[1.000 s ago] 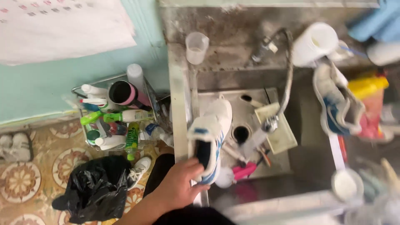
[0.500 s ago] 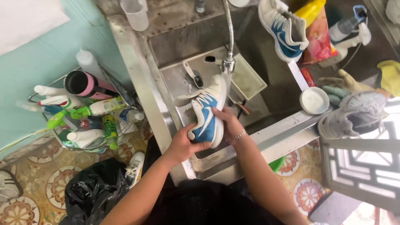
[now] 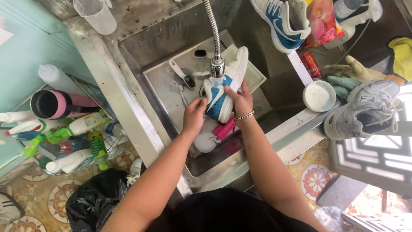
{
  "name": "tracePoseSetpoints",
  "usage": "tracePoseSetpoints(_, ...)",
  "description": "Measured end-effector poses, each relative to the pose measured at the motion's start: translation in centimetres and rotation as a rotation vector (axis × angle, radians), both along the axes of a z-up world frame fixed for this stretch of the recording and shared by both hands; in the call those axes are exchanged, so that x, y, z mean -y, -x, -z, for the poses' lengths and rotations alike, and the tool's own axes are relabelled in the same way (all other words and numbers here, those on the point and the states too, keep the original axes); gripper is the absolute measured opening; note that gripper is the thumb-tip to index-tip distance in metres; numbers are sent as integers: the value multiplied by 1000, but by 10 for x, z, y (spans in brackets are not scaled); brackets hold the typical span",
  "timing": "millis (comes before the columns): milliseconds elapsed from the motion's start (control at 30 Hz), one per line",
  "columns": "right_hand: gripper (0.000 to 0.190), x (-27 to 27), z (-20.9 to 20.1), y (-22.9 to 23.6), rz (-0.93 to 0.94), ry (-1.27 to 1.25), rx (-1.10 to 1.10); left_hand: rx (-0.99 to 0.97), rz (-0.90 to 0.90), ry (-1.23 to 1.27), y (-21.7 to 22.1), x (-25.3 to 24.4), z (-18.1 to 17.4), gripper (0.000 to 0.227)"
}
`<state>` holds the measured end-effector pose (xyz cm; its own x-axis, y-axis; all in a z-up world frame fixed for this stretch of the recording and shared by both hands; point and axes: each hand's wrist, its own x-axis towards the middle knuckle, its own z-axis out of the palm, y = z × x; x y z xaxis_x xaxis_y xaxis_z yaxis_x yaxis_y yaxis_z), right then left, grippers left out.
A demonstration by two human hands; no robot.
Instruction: The person scrubs a white sneaker with a toothbrush and rinses it under a running tap. They then rinse a grey sneaker and place it in a green bucket. Finally, the person scrubs a blue and white sneaker with a toothbrush and rinses it under the tap.
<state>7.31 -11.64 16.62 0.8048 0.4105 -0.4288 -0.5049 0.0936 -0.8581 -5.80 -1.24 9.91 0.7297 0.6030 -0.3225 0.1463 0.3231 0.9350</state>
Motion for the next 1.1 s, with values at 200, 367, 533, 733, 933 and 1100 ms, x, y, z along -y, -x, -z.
tracePoseSetpoints(200, 84, 4, 15, -8, 52, -35, 81, 182, -26, 184, -37, 4, -6, 31)
tracePoseSetpoints(367, 62, 7, 16, -11, 47, -192, -145, 158, -216, 138, -41, 7, 8, 49)
tracePoseSetpoints(533, 44, 8, 32, 5, -170, -330, -509, -37, -490, 783, -10, -6, -14, 49)
tracePoseSetpoints(733, 45, -7, 65, 32, -401, -379, -575, 178, -157, 924, 38, 1, -51, 55)
tracePoseSetpoints(933, 49, -8, 131, 23, -461, -328, -314, 488, -239, 533, 59, -12, -106, 78)
tracePoseSetpoints(1100, 49, -8, 126, 10, -500, -420, -63, 474, -161, 414, 61, -19, -98, 92)
